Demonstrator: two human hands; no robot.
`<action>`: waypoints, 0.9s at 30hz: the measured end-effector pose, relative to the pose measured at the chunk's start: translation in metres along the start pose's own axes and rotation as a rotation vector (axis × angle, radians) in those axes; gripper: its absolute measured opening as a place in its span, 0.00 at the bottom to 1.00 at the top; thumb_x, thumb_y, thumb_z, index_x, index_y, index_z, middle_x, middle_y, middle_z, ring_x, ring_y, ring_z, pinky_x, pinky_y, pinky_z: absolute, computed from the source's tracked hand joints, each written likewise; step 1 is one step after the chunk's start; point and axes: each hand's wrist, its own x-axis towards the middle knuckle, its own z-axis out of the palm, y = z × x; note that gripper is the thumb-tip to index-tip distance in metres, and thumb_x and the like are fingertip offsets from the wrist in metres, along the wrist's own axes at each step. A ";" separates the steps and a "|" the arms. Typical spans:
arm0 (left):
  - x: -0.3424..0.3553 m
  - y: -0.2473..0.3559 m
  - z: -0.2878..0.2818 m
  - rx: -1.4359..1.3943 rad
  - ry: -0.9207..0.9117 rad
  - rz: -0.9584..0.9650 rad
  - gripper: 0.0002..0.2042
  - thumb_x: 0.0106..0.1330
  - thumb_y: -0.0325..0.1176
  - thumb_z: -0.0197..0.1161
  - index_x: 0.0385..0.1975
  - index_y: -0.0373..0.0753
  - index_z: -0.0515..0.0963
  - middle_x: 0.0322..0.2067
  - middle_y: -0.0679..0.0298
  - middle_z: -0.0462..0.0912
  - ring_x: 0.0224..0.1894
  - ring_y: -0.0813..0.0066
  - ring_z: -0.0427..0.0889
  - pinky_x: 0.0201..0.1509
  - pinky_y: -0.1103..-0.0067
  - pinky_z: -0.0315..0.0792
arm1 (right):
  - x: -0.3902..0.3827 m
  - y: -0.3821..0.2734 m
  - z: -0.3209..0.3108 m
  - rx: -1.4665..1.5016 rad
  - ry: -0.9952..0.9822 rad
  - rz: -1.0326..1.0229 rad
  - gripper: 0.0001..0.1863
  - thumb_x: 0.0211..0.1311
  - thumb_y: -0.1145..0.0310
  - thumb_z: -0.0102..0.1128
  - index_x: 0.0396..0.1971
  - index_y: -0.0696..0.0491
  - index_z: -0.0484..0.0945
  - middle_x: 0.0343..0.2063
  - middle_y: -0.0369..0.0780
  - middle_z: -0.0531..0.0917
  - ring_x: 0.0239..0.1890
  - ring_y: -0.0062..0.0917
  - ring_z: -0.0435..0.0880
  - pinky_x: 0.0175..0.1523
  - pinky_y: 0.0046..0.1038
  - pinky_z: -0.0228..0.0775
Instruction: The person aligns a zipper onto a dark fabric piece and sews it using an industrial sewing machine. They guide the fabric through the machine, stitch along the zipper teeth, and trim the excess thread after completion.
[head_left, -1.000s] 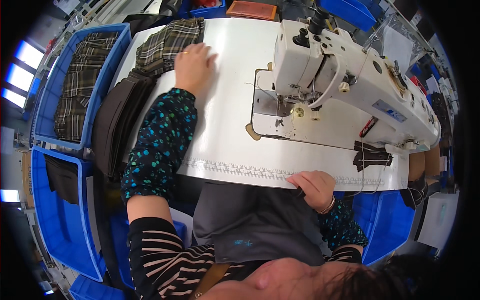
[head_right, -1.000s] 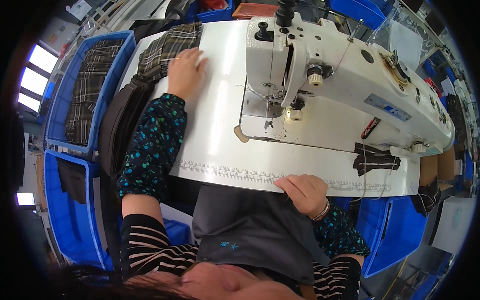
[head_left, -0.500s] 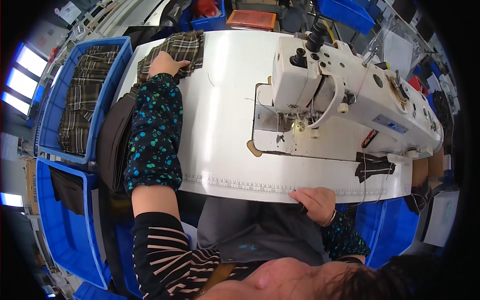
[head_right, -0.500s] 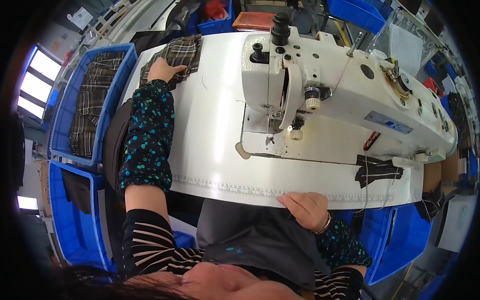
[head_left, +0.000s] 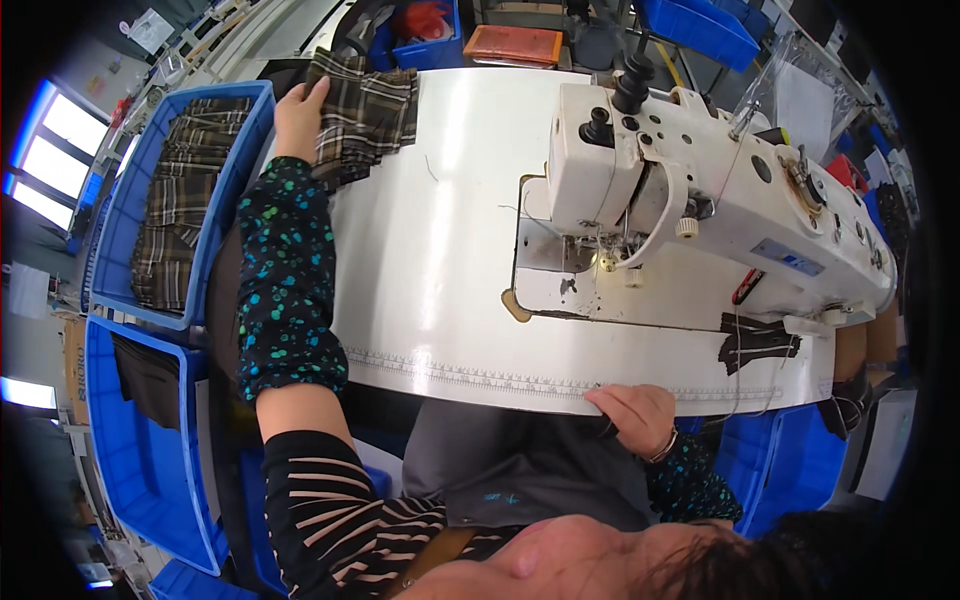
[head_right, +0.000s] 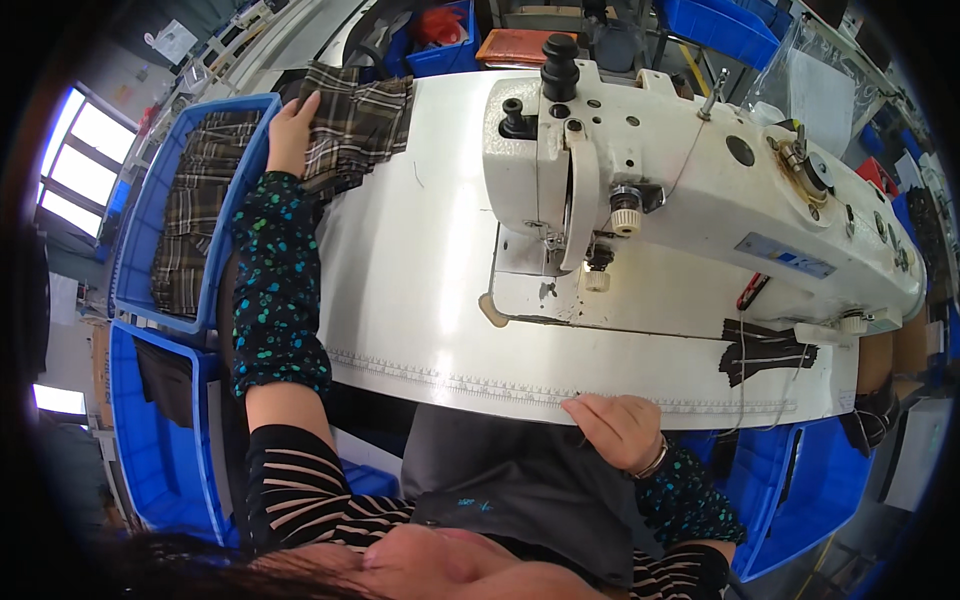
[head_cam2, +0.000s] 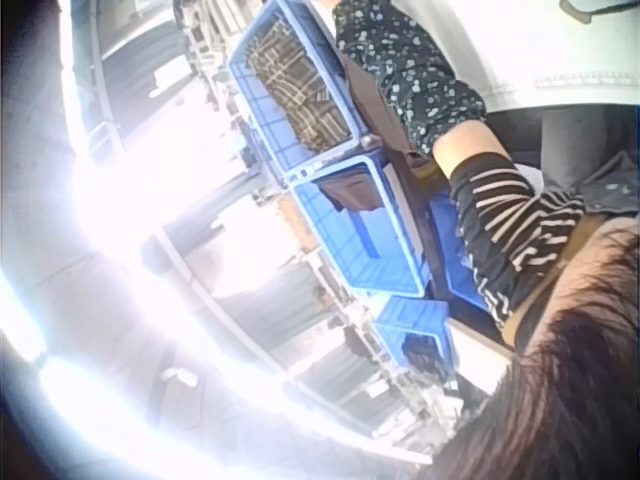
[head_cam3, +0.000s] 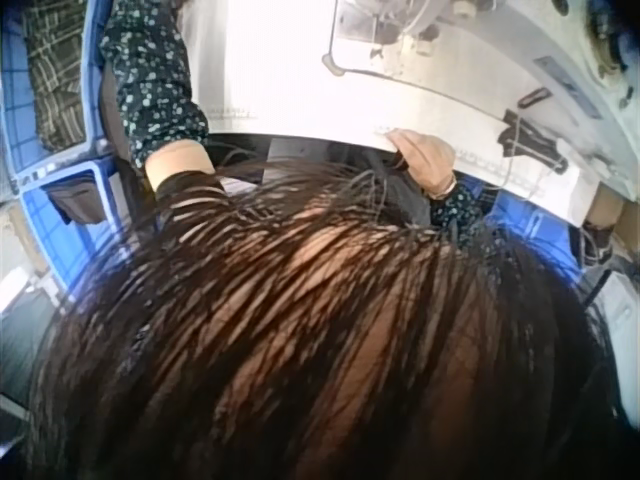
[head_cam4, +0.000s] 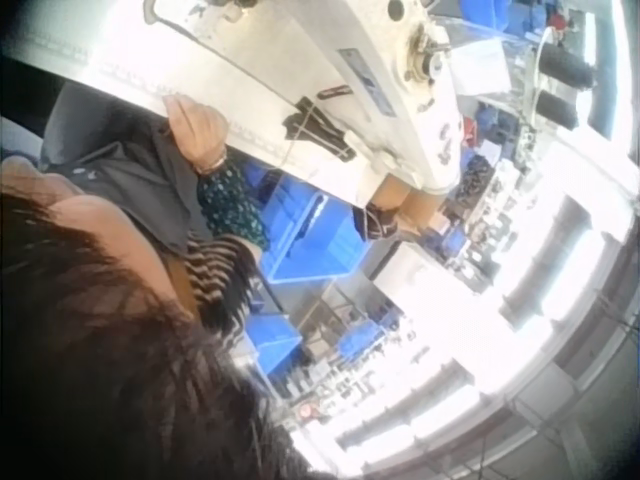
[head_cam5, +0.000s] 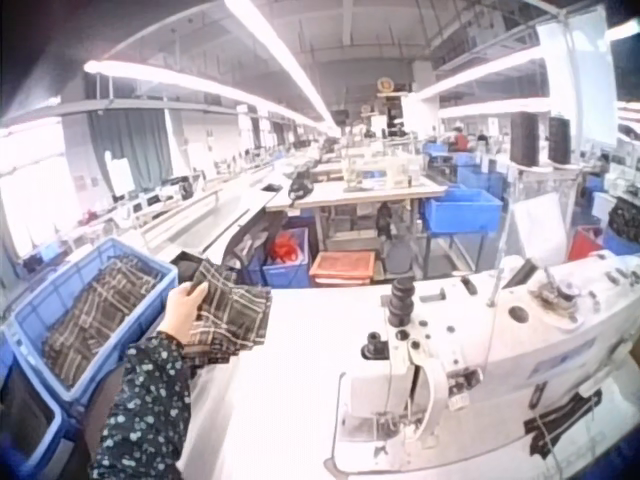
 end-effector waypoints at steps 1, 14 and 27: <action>-0.009 0.018 -0.008 -0.045 -0.023 -0.046 0.15 0.75 0.38 0.68 0.47 0.29 0.84 0.39 0.64 0.90 0.37 0.77 0.87 0.42 0.80 0.78 | 0.001 0.000 0.000 -0.003 0.002 -0.005 0.17 0.51 0.75 0.69 0.44 0.54 0.89 0.34 0.36 0.87 0.25 0.21 0.83 0.27 0.23 0.73; -0.235 0.073 0.008 0.465 -0.812 -0.320 0.14 0.70 0.38 0.73 0.42 0.33 0.85 0.35 0.66 0.87 0.37 0.78 0.84 0.45 0.79 0.77 | 0.002 -0.002 0.007 0.046 0.037 -0.013 0.21 0.59 0.54 0.77 0.39 0.56 0.85 0.34 0.38 0.85 0.25 0.27 0.83 0.28 0.27 0.76; -0.318 0.088 0.052 1.053 -0.676 0.536 0.14 0.64 0.28 0.67 0.50 0.36 0.83 0.49 0.58 0.87 0.47 0.58 0.87 0.47 0.70 0.83 | 0.011 -0.003 0.004 0.061 0.014 -0.035 0.23 0.68 0.48 0.64 0.43 0.56 0.85 0.44 0.41 0.87 0.44 0.35 0.85 0.48 0.37 0.81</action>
